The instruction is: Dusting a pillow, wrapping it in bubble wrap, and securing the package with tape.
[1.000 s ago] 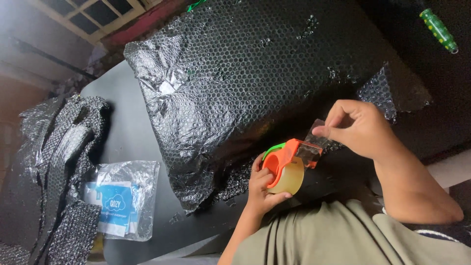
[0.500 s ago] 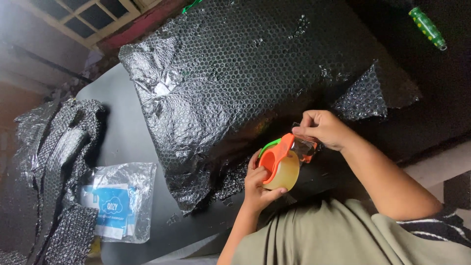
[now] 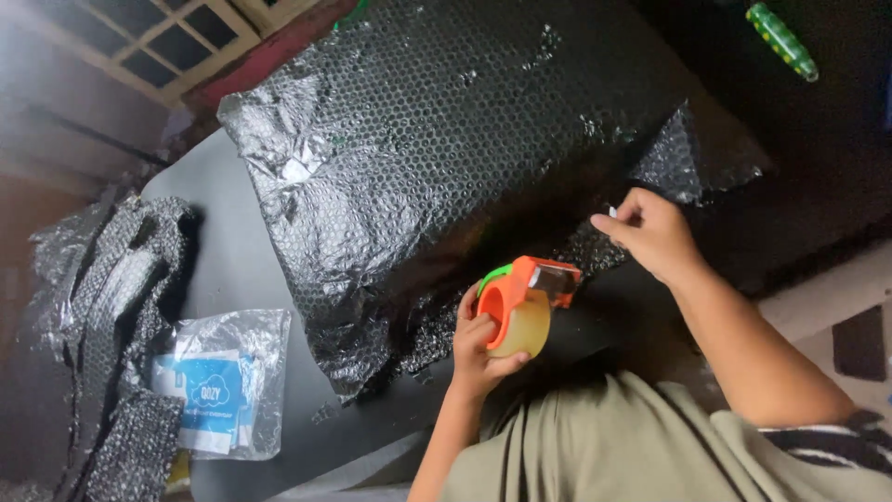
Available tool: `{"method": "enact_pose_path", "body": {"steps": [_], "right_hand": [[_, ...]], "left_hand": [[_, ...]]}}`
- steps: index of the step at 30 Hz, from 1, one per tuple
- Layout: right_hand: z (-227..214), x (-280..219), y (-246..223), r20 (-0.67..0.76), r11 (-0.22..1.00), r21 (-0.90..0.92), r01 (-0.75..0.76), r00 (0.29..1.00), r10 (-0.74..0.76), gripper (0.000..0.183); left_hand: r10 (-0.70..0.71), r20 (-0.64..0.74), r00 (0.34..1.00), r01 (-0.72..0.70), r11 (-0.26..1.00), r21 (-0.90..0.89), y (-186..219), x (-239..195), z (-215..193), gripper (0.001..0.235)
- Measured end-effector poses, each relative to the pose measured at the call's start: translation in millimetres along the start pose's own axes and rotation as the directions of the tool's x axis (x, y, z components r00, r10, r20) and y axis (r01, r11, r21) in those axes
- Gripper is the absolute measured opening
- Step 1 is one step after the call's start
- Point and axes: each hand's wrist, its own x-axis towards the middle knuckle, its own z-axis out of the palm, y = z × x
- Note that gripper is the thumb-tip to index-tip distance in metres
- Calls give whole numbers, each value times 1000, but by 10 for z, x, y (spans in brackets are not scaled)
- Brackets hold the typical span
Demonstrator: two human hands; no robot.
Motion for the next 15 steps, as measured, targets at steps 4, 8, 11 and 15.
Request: {"method": "enact_pose_path", "body": {"steps": [4, 8, 11, 15], "right_hand": [[-260, -162, 25, 111, 909, 411, 64, 987, -120, 22], [-567, -297, 23, 84, 906, 414, 91, 987, -138, 19], [-745, -515, -157, 61, 948, 318, 19, 997, -40, 10], [-708, -641, -87, 125, 950, 311, -24, 992, -15, 11]], "left_hand": [[18, 57, 998, -17, 1000, -8, 74, 12, -2, 56], [-27, 25, 999, 29, 997, -69, 101, 89, -17, 57], [-79, 87, 993, 79, 997, 7, 303, 170, -50, 59], [-160, 28, 987, 162, 981, -106, 234, -48, -147, 63]]}}
